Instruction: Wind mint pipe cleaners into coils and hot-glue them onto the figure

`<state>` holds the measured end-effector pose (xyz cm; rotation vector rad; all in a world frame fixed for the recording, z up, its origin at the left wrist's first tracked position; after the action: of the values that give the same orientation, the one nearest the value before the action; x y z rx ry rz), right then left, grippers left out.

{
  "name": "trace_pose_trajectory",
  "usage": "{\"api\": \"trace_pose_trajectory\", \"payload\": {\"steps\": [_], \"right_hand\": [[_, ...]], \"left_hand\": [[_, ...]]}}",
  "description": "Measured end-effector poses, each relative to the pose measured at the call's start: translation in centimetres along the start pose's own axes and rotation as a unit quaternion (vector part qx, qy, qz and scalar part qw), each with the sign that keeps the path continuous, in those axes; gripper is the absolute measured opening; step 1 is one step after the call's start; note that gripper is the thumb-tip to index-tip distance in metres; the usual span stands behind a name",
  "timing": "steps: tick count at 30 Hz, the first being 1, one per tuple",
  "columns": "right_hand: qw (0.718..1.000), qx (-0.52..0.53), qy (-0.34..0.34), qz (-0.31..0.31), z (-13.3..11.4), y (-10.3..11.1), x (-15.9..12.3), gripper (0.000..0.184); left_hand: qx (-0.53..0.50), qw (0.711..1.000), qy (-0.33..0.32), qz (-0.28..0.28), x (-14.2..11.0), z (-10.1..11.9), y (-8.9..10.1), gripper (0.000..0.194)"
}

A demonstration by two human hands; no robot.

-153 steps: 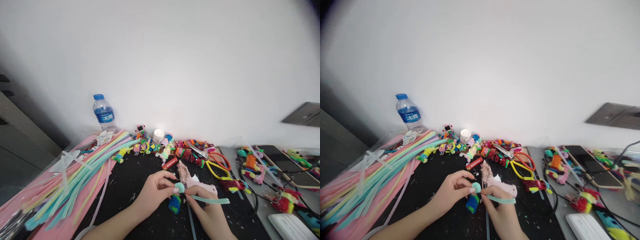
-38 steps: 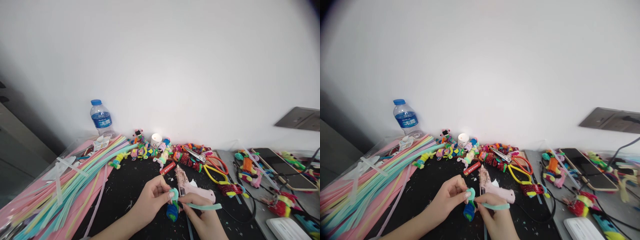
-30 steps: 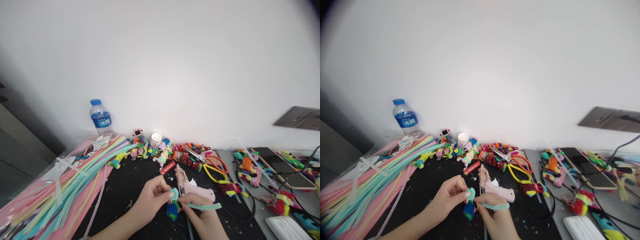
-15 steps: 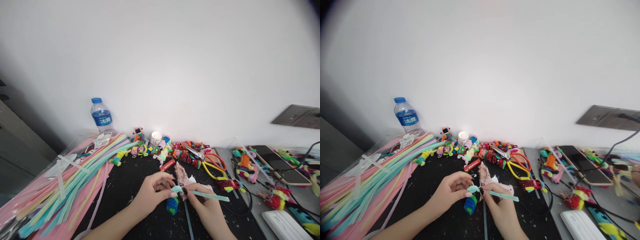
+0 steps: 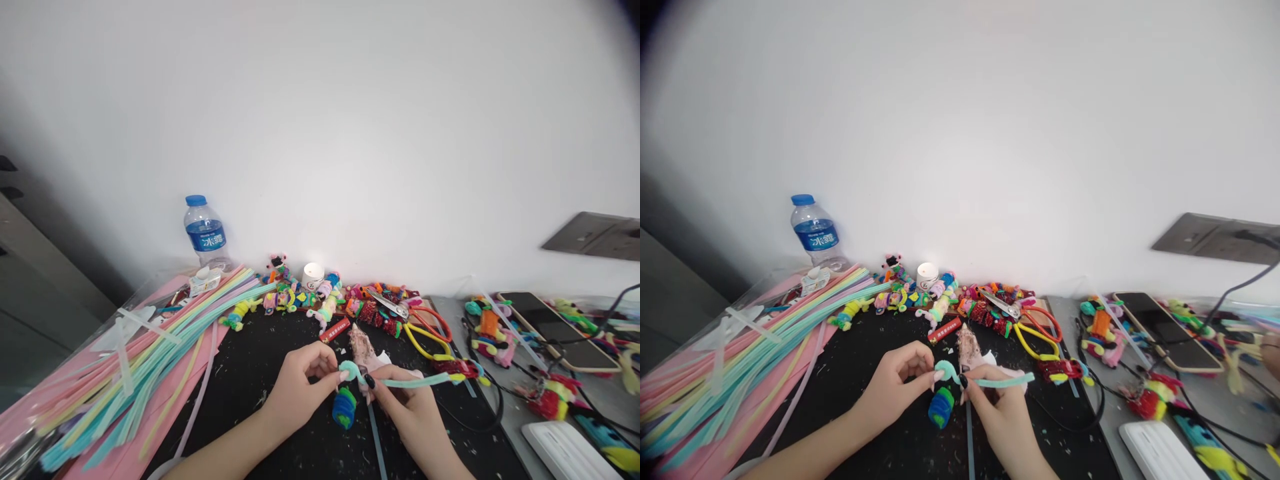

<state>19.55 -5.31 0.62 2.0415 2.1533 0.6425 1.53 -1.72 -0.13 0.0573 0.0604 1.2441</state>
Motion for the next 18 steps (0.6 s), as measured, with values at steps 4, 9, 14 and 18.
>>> {"api": "trace_pose_trajectory", "payload": {"steps": [4, 9, 14, 18], "right_hand": [[1.0, -0.016, 0.003, 0.0, 0.18, 0.06, 0.08, 0.025], [1.0, -0.013, -0.008, 0.004, 0.51, 0.05, 0.17, 0.025], [1.0, -0.008, -0.003, 0.013, 0.21, 0.17, 0.11, 0.025], [0.999, 0.025, -0.02, 0.028, 0.0, 0.13, 0.14, 0.026]], "left_hand": [[-0.02, 0.999, 0.028, -0.007, 0.04, -0.06, -0.13, 0.008], [-0.039, 0.998, 0.045, -0.003, 0.08, -0.12, -0.05, 0.004], [-0.024, 0.999, 0.032, -0.016, 0.17, 0.05, 0.05, 0.01], [0.015, 1.0, -0.011, -0.013, 0.31, 0.21, 0.17, 0.017]]}}
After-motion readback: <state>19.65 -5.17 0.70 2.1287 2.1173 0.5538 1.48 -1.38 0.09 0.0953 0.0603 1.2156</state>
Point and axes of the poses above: each hand's wrist, its own x-axis towards the middle knuckle, its own y-axis out of the back of the hand, z = x × y, the point moved 1 cm from there along x, towards the middle knuckle, and after that the axes turned 5 degrees about y, right-handed, at the moved point
